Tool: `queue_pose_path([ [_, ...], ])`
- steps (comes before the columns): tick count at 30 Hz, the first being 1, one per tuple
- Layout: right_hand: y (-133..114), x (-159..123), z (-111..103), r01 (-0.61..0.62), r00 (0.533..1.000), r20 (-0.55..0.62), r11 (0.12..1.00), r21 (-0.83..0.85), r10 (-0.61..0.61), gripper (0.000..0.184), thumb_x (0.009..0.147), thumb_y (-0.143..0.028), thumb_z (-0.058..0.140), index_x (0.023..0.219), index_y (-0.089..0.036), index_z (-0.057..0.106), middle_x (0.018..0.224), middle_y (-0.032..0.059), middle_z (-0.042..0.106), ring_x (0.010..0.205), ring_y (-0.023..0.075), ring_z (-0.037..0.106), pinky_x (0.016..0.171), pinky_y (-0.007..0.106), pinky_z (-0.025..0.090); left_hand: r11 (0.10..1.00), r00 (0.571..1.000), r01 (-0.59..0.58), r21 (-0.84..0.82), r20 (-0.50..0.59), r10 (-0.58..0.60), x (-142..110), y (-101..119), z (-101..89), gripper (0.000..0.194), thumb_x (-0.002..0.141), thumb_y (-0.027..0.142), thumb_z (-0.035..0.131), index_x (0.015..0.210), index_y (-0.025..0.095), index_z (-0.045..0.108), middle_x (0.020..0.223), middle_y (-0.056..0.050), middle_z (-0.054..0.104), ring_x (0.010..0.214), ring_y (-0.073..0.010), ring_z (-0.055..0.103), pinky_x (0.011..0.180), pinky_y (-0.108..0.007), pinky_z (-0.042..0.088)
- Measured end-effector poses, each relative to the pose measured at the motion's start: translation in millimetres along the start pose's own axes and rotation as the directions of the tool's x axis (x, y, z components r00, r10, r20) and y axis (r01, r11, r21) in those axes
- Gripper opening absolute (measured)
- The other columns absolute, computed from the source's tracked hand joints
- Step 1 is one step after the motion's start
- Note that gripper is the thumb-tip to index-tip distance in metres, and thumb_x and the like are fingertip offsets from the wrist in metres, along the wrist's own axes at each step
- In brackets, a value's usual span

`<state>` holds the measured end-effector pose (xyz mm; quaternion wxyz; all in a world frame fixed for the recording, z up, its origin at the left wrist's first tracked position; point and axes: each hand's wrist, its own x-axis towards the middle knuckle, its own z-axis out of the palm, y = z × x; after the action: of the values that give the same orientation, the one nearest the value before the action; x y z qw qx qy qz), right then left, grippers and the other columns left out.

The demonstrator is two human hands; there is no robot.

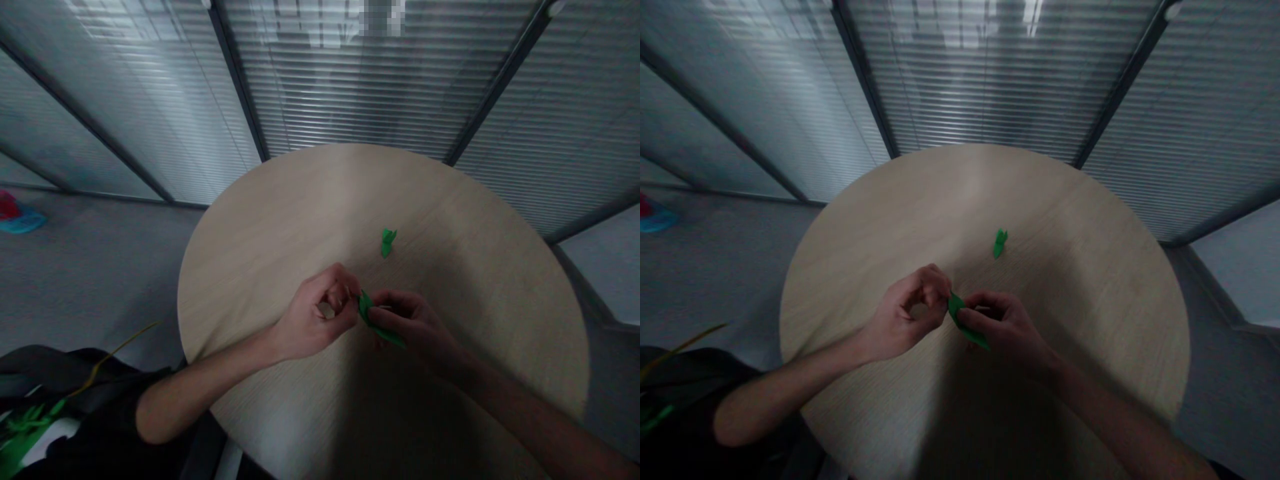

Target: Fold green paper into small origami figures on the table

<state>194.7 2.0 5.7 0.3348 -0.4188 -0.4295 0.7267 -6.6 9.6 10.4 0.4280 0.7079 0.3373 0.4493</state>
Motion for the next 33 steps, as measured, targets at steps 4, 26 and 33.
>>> queue_pose_path([
  [4, -0.4, -0.7, -0.1, 0.008, 1.000, 0.006, 1.000, 0.011, -0.008, 0.034, 0.073, -0.047, 0.086, 0.082, -0.017, 0.073, 0.068, -0.0018, 0.062, 0.058, 0.0098, 0.057, 0.052, 0.022, 0.048, 0.996, 0.995, -0.091, 0.018, -0.029, 0.091, 1.2, 0.7, 0.0, 0.023, 0.087, 0.013, 0.064, 0.074, 0.019, 0.046, 0.084, -0.003, 0.060, 0.074, -0.0125, 0.058, 0.063, -0.025, 0.048],
  [26, 7.4, -2.5, 4.9, 0.246, 0.942, -0.166, 0.937, -0.247, -0.291, 0.028, 0.081, -0.047, 0.079, 0.084, -0.020, 0.072, 0.068, -0.0001, 0.064, 0.059, 0.0125, 0.060, 0.054, 0.025, 0.052, 0.904, 0.950, -0.275, 0.329, -0.051, 0.307, 1.1, -2.0, -1.9, 0.010, 0.092, 0.009, 0.060, 0.095, 0.019, 0.058, 0.086, -0.004, 0.062, 0.071, -0.0131, 0.059, 0.061, -0.026, 0.049],
  [33, 5.4, -3.7, 5.9, 0.419, 0.844, -0.130, 0.791, -0.445, -0.520, 0.015, 0.088, -0.036, 0.072, 0.084, -0.021, 0.072, 0.074, 0.0010, 0.065, 0.060, 0.0118, 0.061, 0.052, 0.023, 0.051, 0.887, 0.935, -0.316, 0.336, -0.048, 0.351, -0.6, -4.9, -2.2, 0.010, 0.097, 0.012, 0.056, 0.100, 0.019, 0.063, 0.091, -0.007, 0.066, 0.081, -0.0164, 0.064, 0.069, -0.029, 0.053],
])
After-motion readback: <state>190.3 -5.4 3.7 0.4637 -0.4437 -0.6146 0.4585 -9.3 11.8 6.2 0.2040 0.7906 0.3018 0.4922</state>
